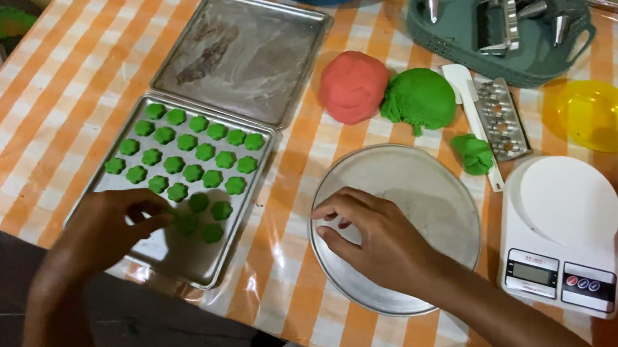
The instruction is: The person is rolling out green dough and using a small metal tool to cut it into small, uniform shapes, which are then placed on a tray.
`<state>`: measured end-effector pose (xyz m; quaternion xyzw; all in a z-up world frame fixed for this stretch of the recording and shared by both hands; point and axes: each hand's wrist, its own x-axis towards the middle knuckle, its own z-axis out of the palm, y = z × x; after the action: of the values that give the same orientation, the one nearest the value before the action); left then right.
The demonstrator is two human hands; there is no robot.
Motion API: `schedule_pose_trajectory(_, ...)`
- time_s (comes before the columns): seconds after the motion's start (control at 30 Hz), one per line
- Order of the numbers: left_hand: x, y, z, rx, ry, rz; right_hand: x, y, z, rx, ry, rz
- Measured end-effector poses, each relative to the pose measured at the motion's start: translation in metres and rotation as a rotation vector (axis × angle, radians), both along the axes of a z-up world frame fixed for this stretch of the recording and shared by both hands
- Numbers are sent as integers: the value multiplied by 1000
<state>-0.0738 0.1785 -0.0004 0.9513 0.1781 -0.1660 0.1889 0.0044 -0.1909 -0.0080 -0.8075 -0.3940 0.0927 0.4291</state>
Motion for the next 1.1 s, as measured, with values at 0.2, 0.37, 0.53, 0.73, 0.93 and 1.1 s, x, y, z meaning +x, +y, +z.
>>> schedule_pose_trajectory(0.2,-5,17,4,-109,104,168,1,-4,-2,27,-30,-21)
schedule_pose_trajectory(0.37,3,23,-7,-158,34,109,2,-12,-4,29,-16,-36)
schedule_pose_trajectory(0.53,13,15,-8,-166,77,83,4,-20,-5,32,-3,-60)
schedule_pose_trajectory(0.73,20,14,-10,-37,171,85,7,-35,-4,36,-12,-102)
schedule_pose_trajectory(0.93,27,0,-1,138,273,140,16,-61,-7,-31,-21,-222)
schedule_pose_trajectory(1.1,38,-16,-5,506,183,10,22,-84,-7,-301,49,-363)
